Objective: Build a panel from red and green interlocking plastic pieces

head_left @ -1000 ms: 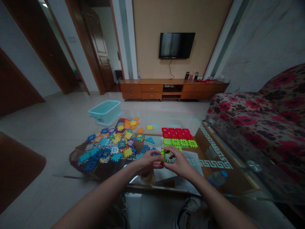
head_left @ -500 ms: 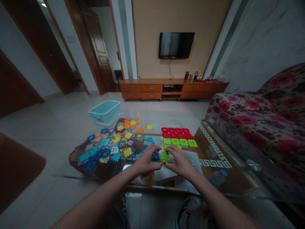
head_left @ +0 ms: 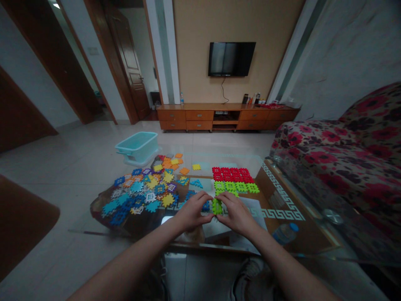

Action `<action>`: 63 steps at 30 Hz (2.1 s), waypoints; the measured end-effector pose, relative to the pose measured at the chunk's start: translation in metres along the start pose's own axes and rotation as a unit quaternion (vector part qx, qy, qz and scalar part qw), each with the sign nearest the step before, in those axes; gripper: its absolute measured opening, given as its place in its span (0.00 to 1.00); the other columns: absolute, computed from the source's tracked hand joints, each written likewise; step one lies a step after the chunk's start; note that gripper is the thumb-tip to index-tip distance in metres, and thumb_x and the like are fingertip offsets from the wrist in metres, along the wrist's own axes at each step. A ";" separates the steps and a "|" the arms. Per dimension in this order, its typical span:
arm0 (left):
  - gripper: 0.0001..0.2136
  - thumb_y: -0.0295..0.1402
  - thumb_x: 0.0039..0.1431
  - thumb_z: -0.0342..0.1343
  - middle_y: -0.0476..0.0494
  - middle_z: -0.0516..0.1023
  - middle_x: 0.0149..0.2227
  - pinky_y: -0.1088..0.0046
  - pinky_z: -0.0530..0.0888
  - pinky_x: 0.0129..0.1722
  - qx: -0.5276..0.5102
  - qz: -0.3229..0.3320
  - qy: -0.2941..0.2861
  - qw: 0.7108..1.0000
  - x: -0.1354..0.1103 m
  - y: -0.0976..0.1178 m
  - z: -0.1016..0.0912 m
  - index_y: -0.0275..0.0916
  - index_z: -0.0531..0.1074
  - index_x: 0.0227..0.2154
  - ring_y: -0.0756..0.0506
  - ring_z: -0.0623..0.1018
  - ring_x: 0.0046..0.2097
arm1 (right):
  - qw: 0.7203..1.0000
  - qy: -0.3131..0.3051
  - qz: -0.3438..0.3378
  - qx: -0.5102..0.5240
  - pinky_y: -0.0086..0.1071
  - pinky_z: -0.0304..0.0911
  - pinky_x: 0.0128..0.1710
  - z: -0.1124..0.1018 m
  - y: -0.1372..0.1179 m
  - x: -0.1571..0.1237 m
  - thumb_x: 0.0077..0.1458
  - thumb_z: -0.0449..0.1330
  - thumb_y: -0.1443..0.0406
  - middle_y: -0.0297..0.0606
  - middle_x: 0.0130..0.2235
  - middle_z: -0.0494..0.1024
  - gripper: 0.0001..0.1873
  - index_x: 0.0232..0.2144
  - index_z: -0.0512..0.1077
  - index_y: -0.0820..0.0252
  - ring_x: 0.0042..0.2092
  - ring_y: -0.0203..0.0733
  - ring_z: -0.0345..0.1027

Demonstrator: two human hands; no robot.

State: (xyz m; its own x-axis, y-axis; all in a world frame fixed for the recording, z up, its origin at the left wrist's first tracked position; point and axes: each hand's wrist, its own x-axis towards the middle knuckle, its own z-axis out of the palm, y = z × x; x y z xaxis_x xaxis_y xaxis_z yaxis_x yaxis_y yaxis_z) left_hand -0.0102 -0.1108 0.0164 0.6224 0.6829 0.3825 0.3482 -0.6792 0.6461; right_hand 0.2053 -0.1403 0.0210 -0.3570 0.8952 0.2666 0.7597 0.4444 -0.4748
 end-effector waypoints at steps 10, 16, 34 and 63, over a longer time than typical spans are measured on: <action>0.22 0.33 0.53 0.62 0.42 0.71 0.47 0.65 0.72 0.49 0.036 0.009 -0.024 0.999 0.000 0.002 -0.001 0.42 0.67 0.50 0.42 0.72 0.49 | 0.999 -0.018 -0.003 -0.027 0.46 0.61 0.55 -0.001 -0.004 -0.001 0.46 0.67 0.66 0.46 0.51 0.73 0.28 0.51 0.70 0.59 0.53 0.53 0.65; 0.20 0.33 0.52 0.62 0.41 0.72 0.46 0.64 0.72 0.49 0.048 0.009 -0.021 0.999 0.000 0.002 0.000 0.41 0.68 0.48 0.41 0.73 0.49 | 1.000 -0.012 -0.008 -0.026 0.45 0.62 0.54 0.000 -0.004 -0.001 0.46 0.67 0.65 0.45 0.50 0.73 0.27 0.50 0.70 0.58 0.52 0.52 0.66; 0.15 0.33 0.47 0.65 0.45 0.74 0.37 0.69 0.73 0.39 -0.012 -0.106 0.127 0.986 0.006 -0.010 0.000 0.40 0.73 0.39 0.46 0.75 0.38 | 0.989 0.102 0.057 0.087 0.41 0.66 0.47 0.005 -0.001 0.005 0.49 0.65 0.60 0.44 0.46 0.74 0.25 0.49 0.66 0.58 0.46 0.48 0.69; 0.17 0.38 0.48 0.66 0.44 0.79 0.34 0.68 0.76 0.37 -0.116 -0.214 0.175 0.954 0.008 -0.014 0.013 0.37 0.74 0.40 0.47 0.78 0.34 | 0.961 0.117 0.172 0.180 0.34 0.66 0.34 0.008 -0.003 0.012 0.51 0.63 0.56 0.38 0.31 0.81 0.12 0.31 0.76 0.60 0.32 0.43 0.74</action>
State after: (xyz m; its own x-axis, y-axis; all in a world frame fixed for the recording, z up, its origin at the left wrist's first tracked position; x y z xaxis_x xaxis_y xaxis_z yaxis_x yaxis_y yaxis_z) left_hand -0.0011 -0.0994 0.0014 0.1712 0.9600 0.2215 0.3275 -0.2675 0.9062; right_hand 0.1939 -0.1305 0.0191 0.0460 0.9780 0.2033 0.5577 0.1437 -0.8175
